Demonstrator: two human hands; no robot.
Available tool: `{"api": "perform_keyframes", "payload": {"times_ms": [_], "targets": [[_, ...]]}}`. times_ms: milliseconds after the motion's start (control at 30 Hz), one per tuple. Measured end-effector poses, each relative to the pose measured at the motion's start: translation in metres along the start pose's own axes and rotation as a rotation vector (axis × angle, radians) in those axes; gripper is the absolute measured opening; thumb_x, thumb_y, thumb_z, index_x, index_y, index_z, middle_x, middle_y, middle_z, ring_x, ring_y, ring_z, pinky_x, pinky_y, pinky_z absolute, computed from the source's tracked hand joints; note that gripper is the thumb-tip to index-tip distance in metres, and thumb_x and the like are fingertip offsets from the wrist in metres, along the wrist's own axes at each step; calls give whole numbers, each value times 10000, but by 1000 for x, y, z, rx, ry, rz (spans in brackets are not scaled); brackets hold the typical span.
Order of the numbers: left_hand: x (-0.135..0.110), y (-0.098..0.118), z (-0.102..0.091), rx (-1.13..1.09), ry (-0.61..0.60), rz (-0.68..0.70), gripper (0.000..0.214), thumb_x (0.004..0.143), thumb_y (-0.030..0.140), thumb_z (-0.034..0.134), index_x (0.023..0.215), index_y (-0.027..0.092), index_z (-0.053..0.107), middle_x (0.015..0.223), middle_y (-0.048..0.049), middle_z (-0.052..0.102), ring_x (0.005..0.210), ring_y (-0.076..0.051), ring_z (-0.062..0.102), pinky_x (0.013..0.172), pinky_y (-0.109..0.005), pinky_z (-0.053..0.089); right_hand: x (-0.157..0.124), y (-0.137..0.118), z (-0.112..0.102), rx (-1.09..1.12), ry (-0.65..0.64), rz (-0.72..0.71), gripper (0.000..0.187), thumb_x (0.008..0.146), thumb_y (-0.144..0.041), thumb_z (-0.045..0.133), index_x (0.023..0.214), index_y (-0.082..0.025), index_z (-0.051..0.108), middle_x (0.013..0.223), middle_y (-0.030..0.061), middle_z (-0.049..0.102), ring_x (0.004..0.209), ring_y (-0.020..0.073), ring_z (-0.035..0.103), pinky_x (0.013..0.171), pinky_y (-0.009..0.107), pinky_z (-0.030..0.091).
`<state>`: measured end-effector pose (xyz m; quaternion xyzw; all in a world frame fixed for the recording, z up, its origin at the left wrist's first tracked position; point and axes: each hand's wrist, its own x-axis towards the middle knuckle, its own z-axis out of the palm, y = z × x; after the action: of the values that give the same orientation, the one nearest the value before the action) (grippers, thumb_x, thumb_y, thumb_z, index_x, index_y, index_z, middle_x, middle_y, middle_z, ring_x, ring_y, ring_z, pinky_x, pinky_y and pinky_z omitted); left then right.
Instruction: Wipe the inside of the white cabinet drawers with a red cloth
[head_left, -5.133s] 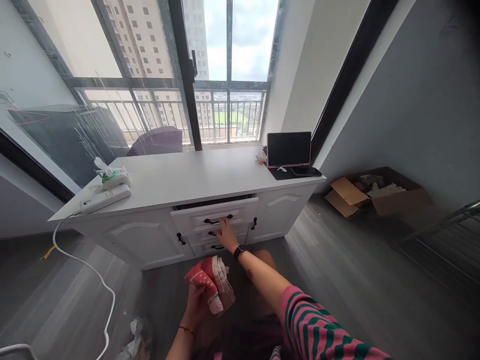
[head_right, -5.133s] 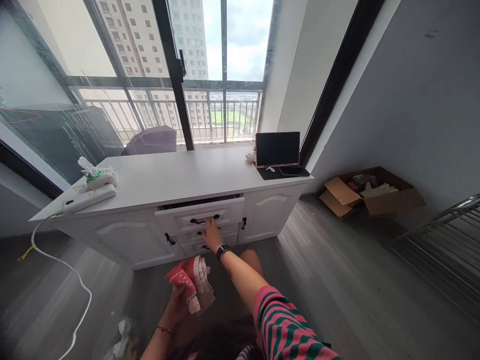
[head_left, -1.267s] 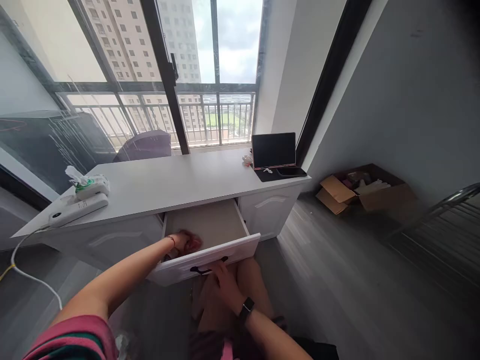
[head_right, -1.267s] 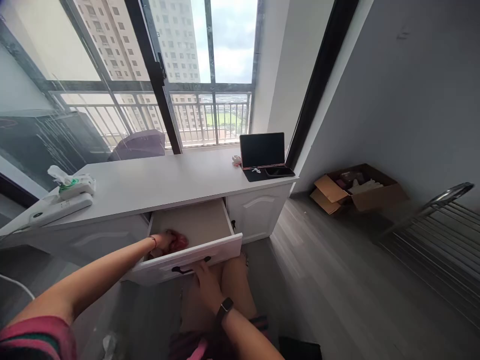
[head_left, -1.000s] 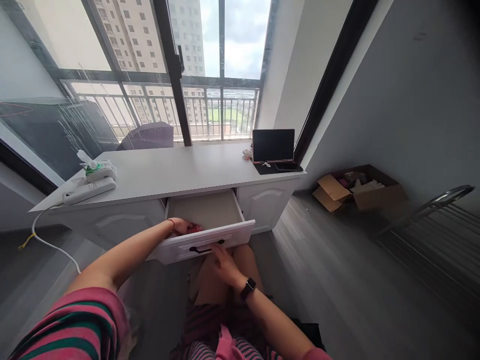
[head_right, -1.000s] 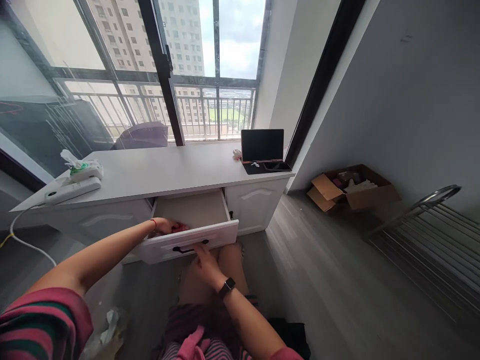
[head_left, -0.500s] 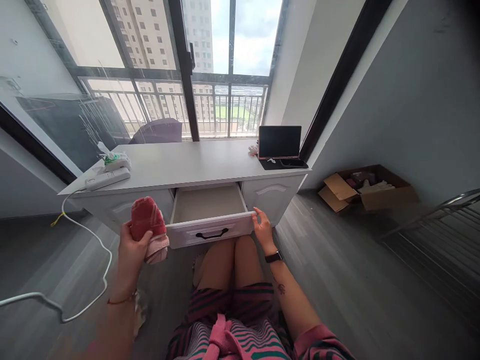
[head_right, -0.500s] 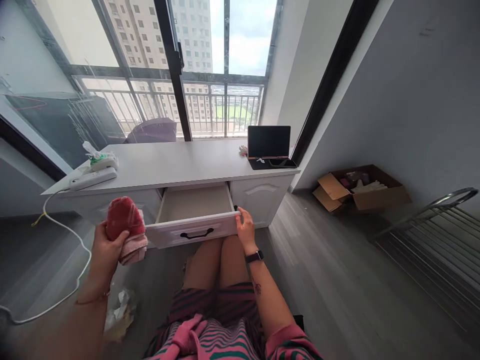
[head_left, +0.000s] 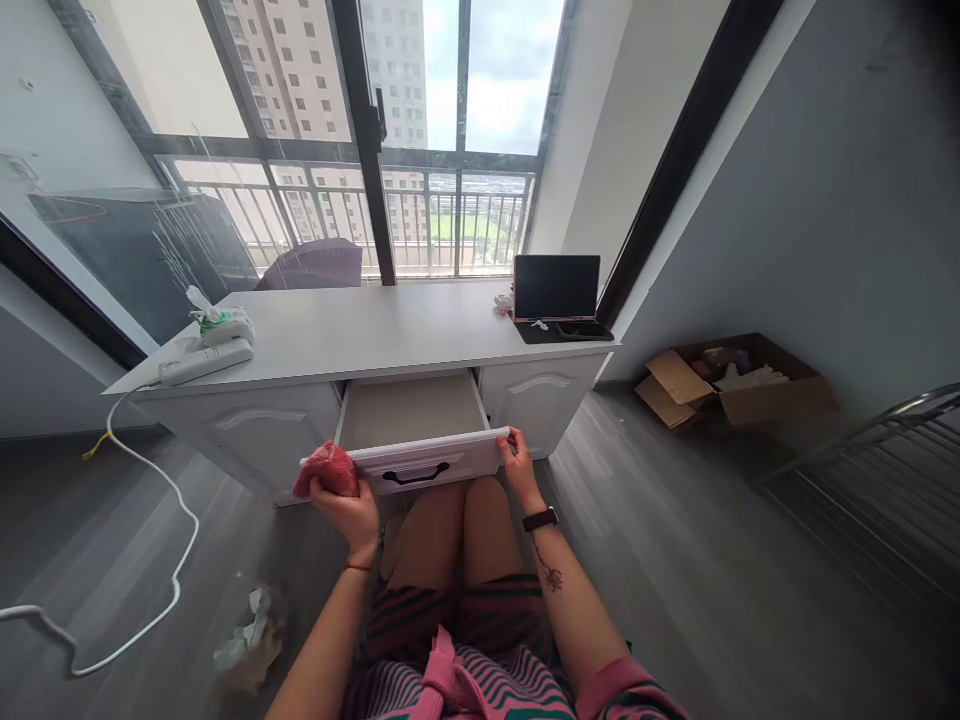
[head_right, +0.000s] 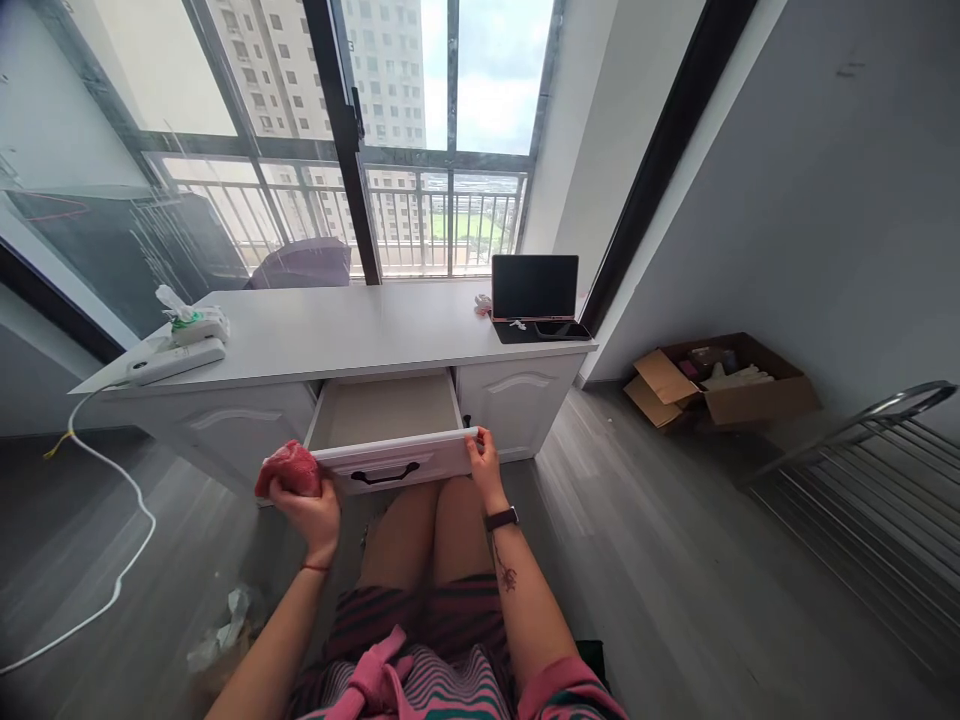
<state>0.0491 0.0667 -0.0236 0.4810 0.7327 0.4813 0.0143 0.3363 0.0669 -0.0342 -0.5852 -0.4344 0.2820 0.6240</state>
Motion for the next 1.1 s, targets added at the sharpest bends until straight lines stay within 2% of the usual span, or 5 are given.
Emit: {"api": "perform_keyframes", "payload": {"times_ms": [267, 433, 700, 867, 1100], "targets": [[-54, 44, 43, 41, -288, 440, 465, 902, 195, 442, 1347, 60, 457, 1188, -242, 543, 1167, -348, 510, 979, -512, 419, 0, 5, 0, 19, -10, 5, 394, 820, -555, 535, 996, -205, 572, 918, 56, 639, 875, 201, 587, 785, 320, 480], [-73, 62, 70, 154, -356, 638, 451, 912, 87, 373, 1294, 159, 602, 1204, -214, 612, 1128, -302, 576, 1021, -504, 380, 2, 4, -2, 60, -32, 2, 376, 799, -548, 565, 953, -205, 588, 901, 44, 638, 853, 195, 578, 783, 310, 473], [-78, 73, 90, 265, -633, 1173, 561, 944, 129, 338, 1491, 250, 301, 1466, -74, 463, 1339, -221, 437, 1023, -379, 404, 4, 2, -3, 105, -87, 46, 441, 768, -598, 580, 971, -207, 568, 915, 21, 637, 873, 187, 571, 841, 316, 454], [-71, 62, 95, 271, -655, 1313, 607, 935, 136, 374, 1504, 284, 224, 1495, -26, 412, 1368, -186, 393, 1081, -341, 359, 4, 5, -1, 132, -72, 75, 440, 762, -602, 589, 965, -211, 566, 903, 14, 644, 842, 179, 577, 825, 321, 465], [-67, 60, 92, 218, -736, 1435, 678, 850, 15, 365, 1487, 244, 322, 1504, -34, 416, 1384, -151, 363, 1108, -303, 364, 4, 1, -2, 209, -104, 117, 367, 768, -533, 608, 928, -204, 579, 859, 16, 637, 792, 168, 576, 766, 297, 478]]}}
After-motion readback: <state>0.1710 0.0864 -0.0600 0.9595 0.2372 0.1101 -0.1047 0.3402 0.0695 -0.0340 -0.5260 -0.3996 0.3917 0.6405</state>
